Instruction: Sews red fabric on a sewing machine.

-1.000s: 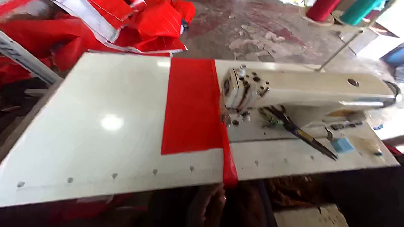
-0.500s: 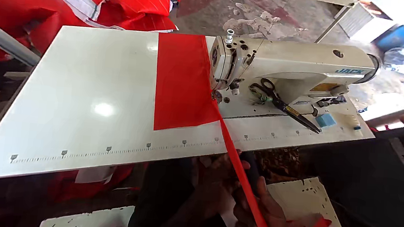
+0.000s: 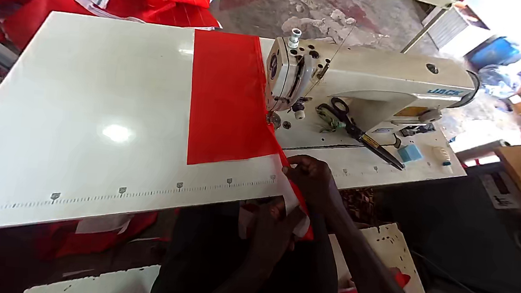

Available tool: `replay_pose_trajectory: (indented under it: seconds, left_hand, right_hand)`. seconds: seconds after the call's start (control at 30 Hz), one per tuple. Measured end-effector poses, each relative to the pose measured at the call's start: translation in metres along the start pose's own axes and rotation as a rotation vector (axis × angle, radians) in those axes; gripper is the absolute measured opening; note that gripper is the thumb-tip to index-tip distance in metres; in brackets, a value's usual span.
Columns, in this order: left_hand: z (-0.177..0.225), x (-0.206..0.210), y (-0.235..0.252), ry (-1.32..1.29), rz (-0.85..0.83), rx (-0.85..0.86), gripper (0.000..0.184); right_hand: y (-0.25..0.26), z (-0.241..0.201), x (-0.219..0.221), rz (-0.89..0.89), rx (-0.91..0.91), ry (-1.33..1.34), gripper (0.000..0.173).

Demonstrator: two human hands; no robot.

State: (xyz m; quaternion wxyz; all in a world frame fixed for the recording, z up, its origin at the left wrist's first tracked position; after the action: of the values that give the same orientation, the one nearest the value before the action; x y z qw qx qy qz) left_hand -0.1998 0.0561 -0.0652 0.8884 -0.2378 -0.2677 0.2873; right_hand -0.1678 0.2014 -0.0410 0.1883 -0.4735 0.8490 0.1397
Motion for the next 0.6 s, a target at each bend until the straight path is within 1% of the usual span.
replay_pose_trajectory:
  seconds: [0.17,0.27,0.37,0.43,0.5,0.53,0.6]
  left_hand:
    - [-0.006,-0.001,-0.002,-0.068,-0.088,-0.015,0.017]
    - [-0.009,-0.007,-0.003,-0.027,-0.086,-0.040,0.018]
    - [-0.009,-0.015,-0.003,0.054,-0.085,-0.043,0.018]
    - [-0.004,-0.026,-0.001,0.246,-0.134,-0.045,0.021]
    - [0.012,-0.043,0.001,0.587,-0.139,-0.049,0.030]
    - [0.023,-0.052,0.002,0.727,-0.090,-0.007,0.032]
    - [0.048,-0.067,0.007,0.899,0.076,0.179,0.029]
  right_hand:
    - [-0.009,0.006,0.012,0.079,0.071,0.098,0.017]
    - [-0.017,0.009,0.018,0.108,0.103,0.065,0.019]
    - [-0.020,0.005,0.022,0.118,0.060,-0.002,0.023]
    - [-0.021,0.005,0.025,0.110,0.028,-0.026,0.026]
    - [-0.023,0.009,0.029,0.105,-0.004,-0.053,0.030]
    - [-0.024,0.011,0.032,0.098,-0.001,-0.076,0.034]
    - [-0.027,0.013,0.035,0.083,-0.010,-0.161,0.042]
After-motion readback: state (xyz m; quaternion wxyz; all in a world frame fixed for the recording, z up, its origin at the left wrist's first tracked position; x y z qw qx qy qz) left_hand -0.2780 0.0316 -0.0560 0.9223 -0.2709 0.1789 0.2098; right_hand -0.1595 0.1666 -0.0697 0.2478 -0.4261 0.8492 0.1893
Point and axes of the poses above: each hand's wrist, its own y-axis towards the middle knuckle, its own x-axis out of the palm, z = x × y, the point moved 4 cm from there along y, towards the middle knuckle, and after that the axes turned 13 degrees about -x, right-handed, at the moved point
